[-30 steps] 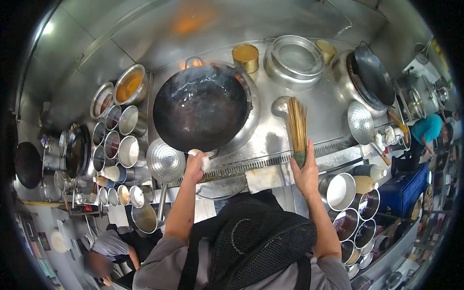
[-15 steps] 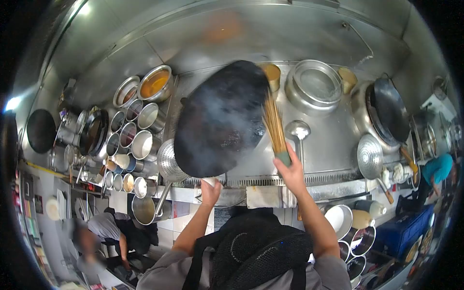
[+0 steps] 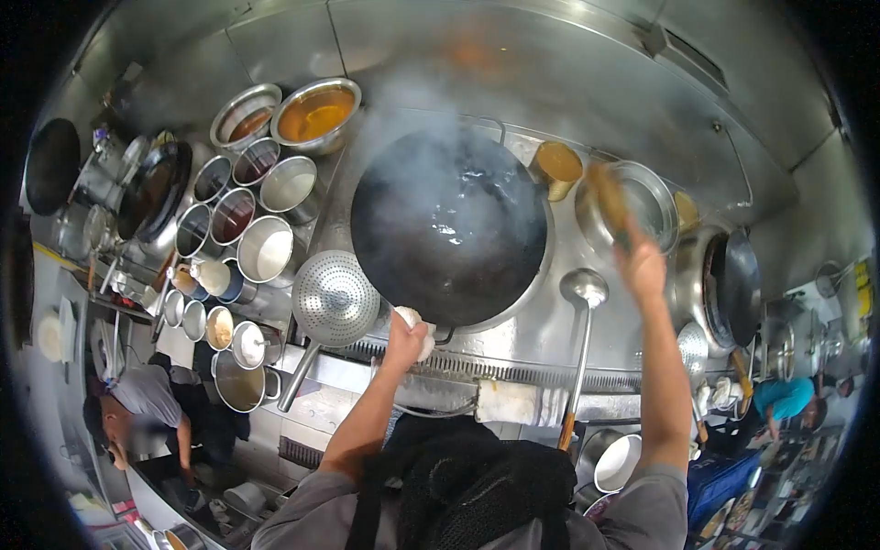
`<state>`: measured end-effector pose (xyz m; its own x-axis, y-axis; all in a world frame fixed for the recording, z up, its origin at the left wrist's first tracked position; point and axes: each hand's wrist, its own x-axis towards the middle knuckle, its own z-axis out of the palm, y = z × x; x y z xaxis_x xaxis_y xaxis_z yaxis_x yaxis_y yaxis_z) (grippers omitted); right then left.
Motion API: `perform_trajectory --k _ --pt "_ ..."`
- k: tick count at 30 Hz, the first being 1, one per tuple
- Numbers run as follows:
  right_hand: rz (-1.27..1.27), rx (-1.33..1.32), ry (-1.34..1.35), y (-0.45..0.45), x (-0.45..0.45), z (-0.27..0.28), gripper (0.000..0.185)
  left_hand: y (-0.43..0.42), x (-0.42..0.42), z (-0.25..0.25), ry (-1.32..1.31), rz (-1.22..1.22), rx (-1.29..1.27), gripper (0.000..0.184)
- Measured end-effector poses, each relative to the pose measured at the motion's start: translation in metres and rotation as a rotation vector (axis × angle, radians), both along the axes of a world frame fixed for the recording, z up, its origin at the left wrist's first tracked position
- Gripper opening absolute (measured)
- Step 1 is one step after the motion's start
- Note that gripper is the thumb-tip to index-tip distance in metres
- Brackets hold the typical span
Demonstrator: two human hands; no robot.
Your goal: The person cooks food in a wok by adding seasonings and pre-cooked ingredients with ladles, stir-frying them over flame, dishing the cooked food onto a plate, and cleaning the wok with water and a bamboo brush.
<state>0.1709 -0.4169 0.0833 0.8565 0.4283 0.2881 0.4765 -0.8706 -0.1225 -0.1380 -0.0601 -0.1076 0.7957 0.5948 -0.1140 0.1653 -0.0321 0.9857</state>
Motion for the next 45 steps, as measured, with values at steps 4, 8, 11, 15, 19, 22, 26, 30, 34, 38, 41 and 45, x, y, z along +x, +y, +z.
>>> perform_trajectory --k 4,8,11,15,19,22,26,30,34,38,41,45 --pt "-0.075 0.529 -0.203 0.138 0.026 0.067 0.078 0.019 0.009 -0.030 0.106 -0.046 -0.148 0.053" --pt "-0.102 0.784 -0.507 0.275 0.031 -0.037 0.074 0.015 0.017 -0.059 0.078 -0.106 -0.211 0.070" --pt "0.027 0.589 0.172 0.333 -0.023 -0.145 0.086 0.014 0.011 -0.046 0.132 -0.123 -0.231 0.059" --pt "0.253 0.369 0.821 0.331 -0.104 -0.159 0.089 0.027 0.012 -0.047 0.195 -0.277 -0.272 0.084" --pt "0.182 -0.228 0.910 0.244 -0.062 -0.099 0.081 0.034 0.016 -0.023 0.253 -0.322 -0.351 0.087" --pt "0.084 -0.121 0.770 0.231 -0.092 -0.115 0.081 0.020 0.011 -0.063 0.177 -0.220 -0.340 0.088" --pt "0.145 -0.198 1.361 0.210 -0.094 -0.069 0.079 0.033 0.010 -0.042 0.133 -0.321 -0.430 0.085" --pt "-0.013 -0.257 0.366 0.118 -0.013 -0.083 0.074 0.032 0.008 -0.026 0.232 -0.298 -0.366 0.079" --pt "-0.303 0.467 -0.075 0.162 -0.030 -0.092 0.075 0.036 -0.008 -0.001 0.263 -0.200 -0.536 0.070" --pt "-0.475 0.744 0.134 0.164 -0.105 -0.106 0.072 0.088 -0.082 -0.003 0.207 -0.264 -0.416 0.061" --pt "-0.530 0.725 0.266 0.129 -0.178 -0.125 0.070 0.129 -0.137 0.016 0.284 -0.334 -0.305 0.063" --pt "-0.601 0.441 0.269 0.064 -0.255 -0.172 0.069 0.150 -0.180 0.014 0.397 -0.453 -0.226 0.048"
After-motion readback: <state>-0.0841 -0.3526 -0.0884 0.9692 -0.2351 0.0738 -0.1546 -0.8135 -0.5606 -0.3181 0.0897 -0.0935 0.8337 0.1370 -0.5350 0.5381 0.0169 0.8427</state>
